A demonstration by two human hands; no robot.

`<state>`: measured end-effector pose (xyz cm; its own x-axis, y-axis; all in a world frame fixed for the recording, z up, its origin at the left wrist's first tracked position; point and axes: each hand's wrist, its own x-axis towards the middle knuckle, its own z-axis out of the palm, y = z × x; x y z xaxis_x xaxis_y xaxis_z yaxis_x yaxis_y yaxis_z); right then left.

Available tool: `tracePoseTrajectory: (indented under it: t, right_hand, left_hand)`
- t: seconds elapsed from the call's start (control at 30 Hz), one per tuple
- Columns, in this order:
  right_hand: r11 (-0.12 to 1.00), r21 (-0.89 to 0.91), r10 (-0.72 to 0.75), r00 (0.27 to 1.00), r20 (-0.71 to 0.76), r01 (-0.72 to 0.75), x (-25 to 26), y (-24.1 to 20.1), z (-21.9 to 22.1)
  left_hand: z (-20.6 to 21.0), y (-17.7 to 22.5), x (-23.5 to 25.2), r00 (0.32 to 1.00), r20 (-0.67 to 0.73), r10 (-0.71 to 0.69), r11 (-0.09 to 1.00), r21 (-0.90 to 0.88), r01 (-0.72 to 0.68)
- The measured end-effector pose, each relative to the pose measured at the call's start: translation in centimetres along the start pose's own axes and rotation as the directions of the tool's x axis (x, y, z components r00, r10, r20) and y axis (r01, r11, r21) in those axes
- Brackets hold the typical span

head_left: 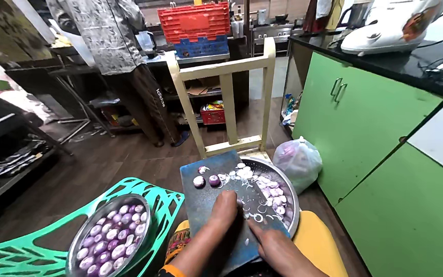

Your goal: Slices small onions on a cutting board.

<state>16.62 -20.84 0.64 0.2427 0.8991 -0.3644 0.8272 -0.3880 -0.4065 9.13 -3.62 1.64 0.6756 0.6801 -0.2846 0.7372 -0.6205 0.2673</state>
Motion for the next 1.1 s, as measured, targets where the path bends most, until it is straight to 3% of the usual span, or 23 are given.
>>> tracePoseTrajectory:
  t: [0.1, 0.23, 0.43, 0.6, 0.77, 0.97, 1.1]
  right_hand:
    - [1.000, 0.012, -0.022, 1.000, -0.004, 0.022, -0.7, -0.7, -1.2]
    - [1.000, -0.016, -0.001, 1.000, -0.012, 0.000, 2.3, -0.9, -0.2]
    - [0.999, 0.021, -0.038, 0.999, 0.013, 0.038, -0.7, 0.1, -1.2]
    - [1.000, -0.009, 0.000, 1.000, 0.003, 0.000, 2.5, -1.0, -0.5]
    - [1.000, 0.005, -0.027, 0.999, 0.030, 0.027, -0.6, 0.4, -1.0]
    - [1.000, 0.004, -0.011, 1.000, -0.002, 0.011, 2.4, -0.6, -0.2]
    - [1.000, 0.001, -0.031, 0.999, 0.033, 0.031, -0.3, 0.3, -0.7]
  left_hand:
    - [0.0, 0.0, 0.3, 1.000, -0.005, -0.012, 1.000, -0.007, 0.012]
    - [0.4, 0.2, 0.2, 1.000, -0.015, -0.014, 1.000, -0.016, 0.014]
    - [0.0, -0.2, 0.2, 1.000, -0.007, -0.027, 0.999, -0.031, 0.027]
    - [0.2, 0.2, -0.2, 1.000, -0.010, -0.025, 0.999, -0.041, 0.024]
    - [0.1, 0.0, -0.2, 0.999, -0.001, -0.041, 0.998, -0.044, 0.041]
    - [0.5, 0.1, -0.2, 0.999, -0.014, -0.047, 0.998, -0.045, 0.046]
    - [0.5, -0.3, -0.4, 0.998, -0.030, -0.056, 0.997, -0.057, 0.055]
